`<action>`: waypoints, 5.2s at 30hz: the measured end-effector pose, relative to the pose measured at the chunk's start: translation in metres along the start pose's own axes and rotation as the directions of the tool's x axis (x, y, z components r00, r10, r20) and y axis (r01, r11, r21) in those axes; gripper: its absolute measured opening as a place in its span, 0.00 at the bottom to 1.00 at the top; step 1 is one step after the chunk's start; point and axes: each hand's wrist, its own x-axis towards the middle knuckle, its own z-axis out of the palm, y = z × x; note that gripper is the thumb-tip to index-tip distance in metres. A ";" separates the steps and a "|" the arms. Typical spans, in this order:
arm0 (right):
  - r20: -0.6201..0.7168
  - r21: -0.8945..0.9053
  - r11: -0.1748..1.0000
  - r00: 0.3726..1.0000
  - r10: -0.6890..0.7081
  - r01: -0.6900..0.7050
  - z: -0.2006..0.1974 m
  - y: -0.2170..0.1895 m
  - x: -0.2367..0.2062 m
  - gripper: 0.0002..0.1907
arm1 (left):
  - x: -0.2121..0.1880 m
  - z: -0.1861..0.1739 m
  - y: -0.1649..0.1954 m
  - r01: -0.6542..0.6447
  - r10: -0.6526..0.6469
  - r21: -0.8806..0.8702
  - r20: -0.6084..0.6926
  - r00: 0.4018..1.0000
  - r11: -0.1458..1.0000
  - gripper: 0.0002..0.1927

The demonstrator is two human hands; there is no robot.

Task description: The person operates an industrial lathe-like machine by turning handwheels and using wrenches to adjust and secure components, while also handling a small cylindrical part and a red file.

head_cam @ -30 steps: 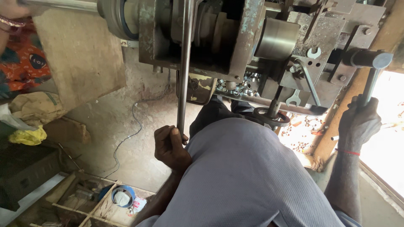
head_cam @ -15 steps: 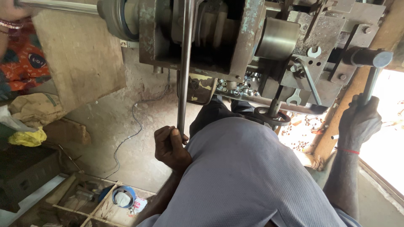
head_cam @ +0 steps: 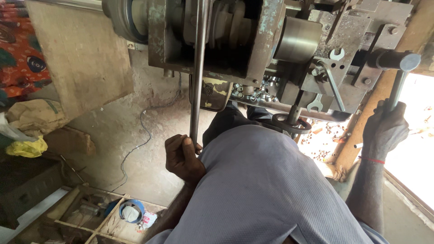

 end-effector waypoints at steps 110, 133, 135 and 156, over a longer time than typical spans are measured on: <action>0.795 0.346 0.731 0.598 0.106 -0.589 0.045 -0.046 -0.127 0.19 | 0.208 -0.122 -0.083 -0.213 -0.114 -0.437 -0.610 0.784 0.874 0.17; 0.776 0.457 0.413 0.580 0.248 -0.788 0.011 -0.094 -0.138 0.14 | 0.189 -0.152 -0.118 -0.483 0.645 0.491 -0.239 0.726 0.725 0.17; 0.755 0.445 0.453 0.596 0.274 -0.772 0.013 -0.078 -0.133 0.14 | 0.186 -0.159 -0.126 -0.520 0.719 0.687 -0.005 0.695 0.508 0.21; 0.840 0.404 0.300 0.480 0.254 -0.864 0.026 -0.149 -0.139 0.13 | 0.201 -0.151 -0.112 -0.323 0.143 -0.262 -0.532 0.835 0.909 0.15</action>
